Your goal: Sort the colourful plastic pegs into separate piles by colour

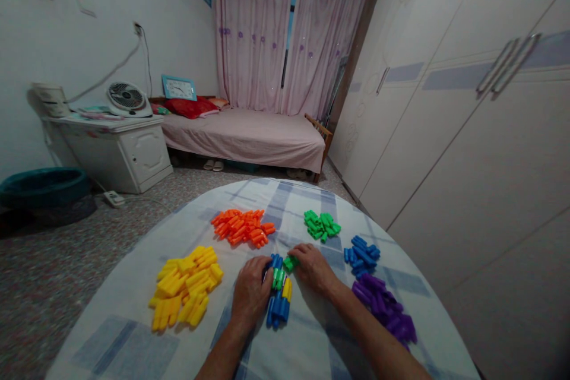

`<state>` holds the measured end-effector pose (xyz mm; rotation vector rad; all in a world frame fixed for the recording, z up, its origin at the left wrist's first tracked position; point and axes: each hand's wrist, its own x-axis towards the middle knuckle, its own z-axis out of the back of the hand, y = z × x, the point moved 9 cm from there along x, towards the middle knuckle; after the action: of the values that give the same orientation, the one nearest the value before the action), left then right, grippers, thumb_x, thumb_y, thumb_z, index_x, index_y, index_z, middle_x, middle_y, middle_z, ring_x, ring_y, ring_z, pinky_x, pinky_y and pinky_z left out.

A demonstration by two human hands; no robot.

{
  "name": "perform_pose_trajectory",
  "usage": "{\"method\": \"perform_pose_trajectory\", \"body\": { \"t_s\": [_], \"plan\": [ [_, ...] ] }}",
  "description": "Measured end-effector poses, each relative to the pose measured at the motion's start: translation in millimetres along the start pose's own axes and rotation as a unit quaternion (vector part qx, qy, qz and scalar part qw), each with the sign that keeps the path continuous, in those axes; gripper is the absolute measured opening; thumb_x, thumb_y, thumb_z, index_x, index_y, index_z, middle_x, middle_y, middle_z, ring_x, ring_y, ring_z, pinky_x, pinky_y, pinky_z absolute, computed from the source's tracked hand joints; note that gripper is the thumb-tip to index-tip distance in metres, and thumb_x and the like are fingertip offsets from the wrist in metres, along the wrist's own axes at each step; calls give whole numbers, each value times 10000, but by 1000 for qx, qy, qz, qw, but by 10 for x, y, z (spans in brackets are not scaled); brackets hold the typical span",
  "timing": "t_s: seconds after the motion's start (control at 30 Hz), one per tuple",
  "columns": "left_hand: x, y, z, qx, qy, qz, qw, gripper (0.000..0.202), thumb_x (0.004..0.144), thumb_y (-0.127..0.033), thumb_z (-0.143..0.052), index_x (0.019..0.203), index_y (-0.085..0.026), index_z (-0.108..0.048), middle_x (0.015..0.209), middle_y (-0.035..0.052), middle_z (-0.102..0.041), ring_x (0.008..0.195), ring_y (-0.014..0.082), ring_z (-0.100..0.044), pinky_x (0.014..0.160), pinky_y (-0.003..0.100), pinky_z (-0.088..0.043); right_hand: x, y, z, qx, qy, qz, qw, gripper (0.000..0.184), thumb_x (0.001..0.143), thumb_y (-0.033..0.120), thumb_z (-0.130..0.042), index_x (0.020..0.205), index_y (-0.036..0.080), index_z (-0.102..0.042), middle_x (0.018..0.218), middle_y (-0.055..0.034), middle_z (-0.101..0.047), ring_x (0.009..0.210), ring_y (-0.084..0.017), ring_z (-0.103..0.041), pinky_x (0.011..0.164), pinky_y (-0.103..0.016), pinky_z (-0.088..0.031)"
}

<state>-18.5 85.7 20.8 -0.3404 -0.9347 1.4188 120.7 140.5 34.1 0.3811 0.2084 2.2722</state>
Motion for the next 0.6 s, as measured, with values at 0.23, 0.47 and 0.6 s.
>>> {"method": "perform_pose_trajectory", "body": {
  "t_s": [0.23, 0.47, 0.6],
  "plan": [
    [2, 19, -17, 5, 0, 9, 1000, 266, 846, -249, -440, 1046, -196, -608, 1066, 66, -641, 1027, 209, -562, 941, 392, -420, -102, -265, 218, -75, -33, -121, 989, 231, 807, 263, -544, 1021, 205, -609, 962, -64, -615, 884, -198, -578, 760, -283, -423],
    [1, 17, -15, 1, 3, 12, 1000, 271, 841, -238, -441, 1055, -191, -601, 1072, 71, -638, 1031, 212, -557, 946, 397, -417, 39, -811, 801, -114, -184, -254, 943, 305, 848, 328, -504, 1105, 170, -550, 1039, -95, -619, 958, -217, -576, 789, -298, -415],
    [1, 17, -11, -1, 4, 13, 1000, 273, 838, -226, -441, 1057, -190, -601, 1078, 71, -638, 1038, 213, -555, 954, 403, -413, 65, -1161, 878, -70, -178, -357, 914, 319, 840, 360, -509, 1102, 181, -541, 1015, -78, -646, 912, -211, -606, 712, -285, -413]
  ]
}}
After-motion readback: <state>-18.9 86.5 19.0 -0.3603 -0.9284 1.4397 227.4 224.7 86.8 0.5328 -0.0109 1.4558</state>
